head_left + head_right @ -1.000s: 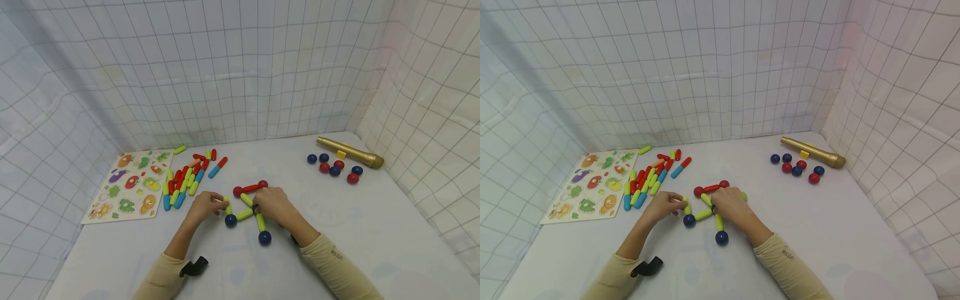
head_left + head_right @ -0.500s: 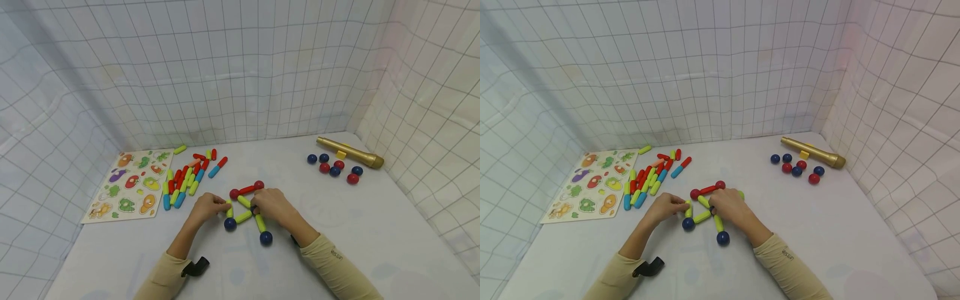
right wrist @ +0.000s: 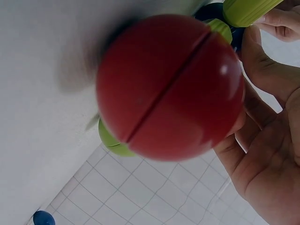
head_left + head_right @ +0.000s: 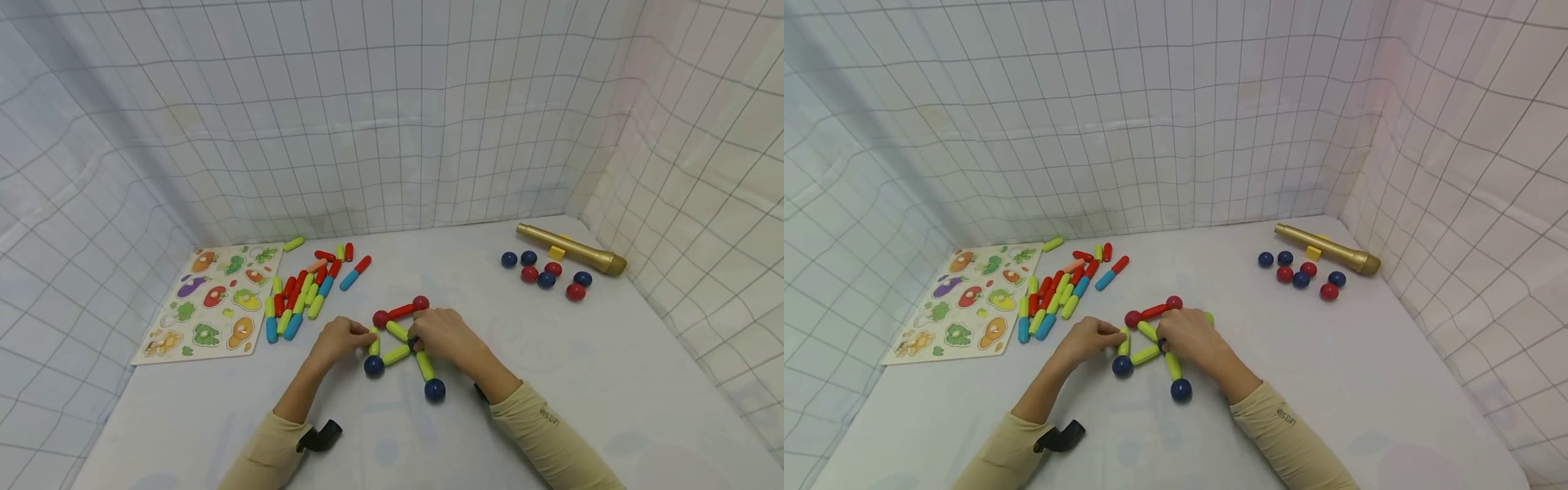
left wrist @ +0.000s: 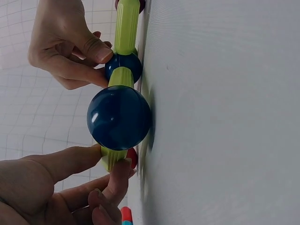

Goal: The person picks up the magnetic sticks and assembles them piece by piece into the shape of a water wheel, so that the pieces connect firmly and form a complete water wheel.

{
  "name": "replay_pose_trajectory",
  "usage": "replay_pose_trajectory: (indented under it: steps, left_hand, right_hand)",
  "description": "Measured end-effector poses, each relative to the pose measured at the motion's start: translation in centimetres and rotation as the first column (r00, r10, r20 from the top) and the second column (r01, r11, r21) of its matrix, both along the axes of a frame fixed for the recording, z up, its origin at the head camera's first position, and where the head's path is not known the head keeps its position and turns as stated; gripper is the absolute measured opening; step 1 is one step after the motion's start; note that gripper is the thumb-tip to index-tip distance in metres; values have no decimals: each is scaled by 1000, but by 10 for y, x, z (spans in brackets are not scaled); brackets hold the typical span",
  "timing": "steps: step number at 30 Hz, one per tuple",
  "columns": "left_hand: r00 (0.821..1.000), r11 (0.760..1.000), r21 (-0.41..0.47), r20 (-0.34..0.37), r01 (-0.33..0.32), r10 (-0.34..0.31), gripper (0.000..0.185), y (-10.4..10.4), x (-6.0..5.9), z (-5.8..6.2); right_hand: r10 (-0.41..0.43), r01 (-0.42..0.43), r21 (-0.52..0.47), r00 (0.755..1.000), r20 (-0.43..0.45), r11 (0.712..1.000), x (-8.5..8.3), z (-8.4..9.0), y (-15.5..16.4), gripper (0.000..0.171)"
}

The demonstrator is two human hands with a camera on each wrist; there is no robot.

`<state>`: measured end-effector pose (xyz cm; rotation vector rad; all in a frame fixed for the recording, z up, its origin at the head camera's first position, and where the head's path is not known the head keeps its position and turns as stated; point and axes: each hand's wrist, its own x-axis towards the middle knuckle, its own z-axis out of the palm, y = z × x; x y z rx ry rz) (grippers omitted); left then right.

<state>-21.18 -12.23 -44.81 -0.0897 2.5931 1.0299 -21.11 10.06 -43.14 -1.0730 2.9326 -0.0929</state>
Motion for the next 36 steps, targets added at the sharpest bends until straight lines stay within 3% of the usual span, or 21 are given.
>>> replay_pose_trajectory:
  steps: [10, 20, 23, 25, 27, 29, 31, 33, 36]
  left_hand:
    - [999, 999, 3, -10, 46, -46, 33, 2, -1, -3]
    - [999, 999, -27, -37, 19, -20, 27, -1, -4, -2]
    - [996, 997, -72, -87, -29, 23, 26, -11, -9, 1]
    - [983, 987, -125, -162, -104, 83, 25, -20, -15, 4]
    - [954, 964, -189, -267, -189, 135, 25, -31, -20, 6]
    - [921, 936, -255, -365, -243, 140, 26, -39, -28, 8]
    - [903, 913, -319, -416, -256, 107, 28, -46, -36, 9]
    - [908, 896, -379, -416, -230, 57, 32, -51, -41, 9]
    - [935, 889, -429, -354, -161, -1, 37, -54, -48, 8]
  right_hand:
    - [18, -18, 2, 1000, 3, 1000, -1, -1, -2, 16]
    - [35, -31, -49, 995, 88, 998, -1, 0, 2, 21]
    - [40, -30, -77, 992, 120, 997, -1, 2, 4, 23]
    - [58, -45, -92, 988, 143, 995, 0, 3, 4, 26]
    - [78, -62, -99, 983, 164, 993, 1, 3, 4, 27]
    - [80, -65, -94, 981, 174, 993, 1, 3, 5, 28]
    - [77, -64, -86, 983, 165, 994, 1, 2, 6, 28]
    - [72, -59, -83, 985, 156, 995, 1, 2, 5, 28]
    - [58, -48, -81, 990, 130, 996, 0, 1, 4, 28]
